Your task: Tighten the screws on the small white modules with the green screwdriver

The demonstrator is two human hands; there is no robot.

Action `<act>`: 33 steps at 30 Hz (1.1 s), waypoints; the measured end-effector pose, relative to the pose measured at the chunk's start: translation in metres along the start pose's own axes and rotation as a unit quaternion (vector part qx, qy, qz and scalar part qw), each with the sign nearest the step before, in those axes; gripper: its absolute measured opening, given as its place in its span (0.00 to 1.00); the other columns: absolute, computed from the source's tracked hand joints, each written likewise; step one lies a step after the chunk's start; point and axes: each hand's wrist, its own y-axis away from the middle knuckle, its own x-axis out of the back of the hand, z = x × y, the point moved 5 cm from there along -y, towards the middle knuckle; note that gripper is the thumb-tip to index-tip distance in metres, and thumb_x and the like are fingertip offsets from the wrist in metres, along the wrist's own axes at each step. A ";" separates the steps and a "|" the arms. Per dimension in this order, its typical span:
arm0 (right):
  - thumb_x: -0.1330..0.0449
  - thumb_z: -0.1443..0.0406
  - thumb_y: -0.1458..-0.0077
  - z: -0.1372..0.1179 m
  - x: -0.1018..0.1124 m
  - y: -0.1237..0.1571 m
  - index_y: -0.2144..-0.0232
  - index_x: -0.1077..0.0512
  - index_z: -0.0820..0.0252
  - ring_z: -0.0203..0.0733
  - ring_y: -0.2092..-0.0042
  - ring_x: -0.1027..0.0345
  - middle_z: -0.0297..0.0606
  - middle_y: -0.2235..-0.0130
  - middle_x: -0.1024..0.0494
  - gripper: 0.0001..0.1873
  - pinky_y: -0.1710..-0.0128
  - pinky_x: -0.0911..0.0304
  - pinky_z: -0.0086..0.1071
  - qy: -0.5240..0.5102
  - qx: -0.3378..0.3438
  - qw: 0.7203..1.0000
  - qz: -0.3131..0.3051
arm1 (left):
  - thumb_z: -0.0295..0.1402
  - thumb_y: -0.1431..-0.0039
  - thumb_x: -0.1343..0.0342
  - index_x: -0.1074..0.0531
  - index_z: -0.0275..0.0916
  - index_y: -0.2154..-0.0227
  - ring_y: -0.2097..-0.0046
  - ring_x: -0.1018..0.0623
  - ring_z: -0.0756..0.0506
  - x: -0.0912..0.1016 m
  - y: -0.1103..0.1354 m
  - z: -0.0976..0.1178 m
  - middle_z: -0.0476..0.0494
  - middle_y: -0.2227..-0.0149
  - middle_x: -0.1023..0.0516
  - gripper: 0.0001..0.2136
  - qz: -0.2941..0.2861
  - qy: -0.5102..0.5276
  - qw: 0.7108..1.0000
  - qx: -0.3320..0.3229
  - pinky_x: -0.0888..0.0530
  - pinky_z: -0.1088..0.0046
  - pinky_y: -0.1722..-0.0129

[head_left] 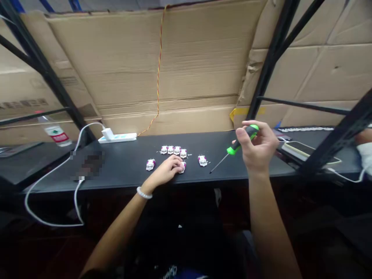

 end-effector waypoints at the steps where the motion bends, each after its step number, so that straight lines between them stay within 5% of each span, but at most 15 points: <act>1: 0.25 0.50 0.46 0.000 0.000 0.000 0.60 0.21 0.54 0.35 0.75 0.30 0.31 0.69 0.26 0.19 0.76 0.25 0.33 -0.001 0.000 1.000 0.001 | 0.34 0.32 0.41 0.20 0.39 0.66 0.46 0.21 0.40 0.001 0.000 -0.001 0.38 0.48 0.22 0.08 -0.005 0.002 1.000 -0.002 0.24 0.59 0.38; 12: 0.26 0.52 0.45 0.000 -0.005 0.004 0.59 0.21 0.54 0.36 0.73 0.29 0.30 0.69 0.25 0.18 0.74 0.25 0.34 -0.006 0.003 1.000 -0.005 | 0.35 0.31 0.41 0.21 0.39 0.65 0.46 0.21 0.41 0.002 0.007 0.011 0.37 0.47 0.23 0.08 -0.016 -0.012 1.000 -0.010 0.22 0.62 0.41; 24: 0.31 0.51 0.37 0.011 -0.071 0.048 0.42 0.25 0.52 0.40 0.65 0.18 0.36 0.58 0.18 0.25 0.61 0.18 0.36 -0.091 -0.047 0.982 -0.157 | 0.35 0.27 0.45 0.23 0.41 0.60 0.44 0.21 0.40 -0.006 0.015 0.015 0.38 0.45 0.23 0.08 0.008 -0.069 0.997 -0.045 0.25 0.61 0.37; 33: 0.32 0.54 0.35 0.013 -0.088 0.058 0.39 0.27 0.52 0.41 0.60 0.19 0.38 0.55 0.18 0.26 0.56 0.19 0.37 -0.079 -0.028 0.976 -0.201 | 0.35 0.27 0.44 0.23 0.41 0.60 0.44 0.21 0.40 -0.007 0.015 0.015 0.38 0.45 0.23 0.07 0.013 -0.065 0.997 -0.051 0.25 0.61 0.37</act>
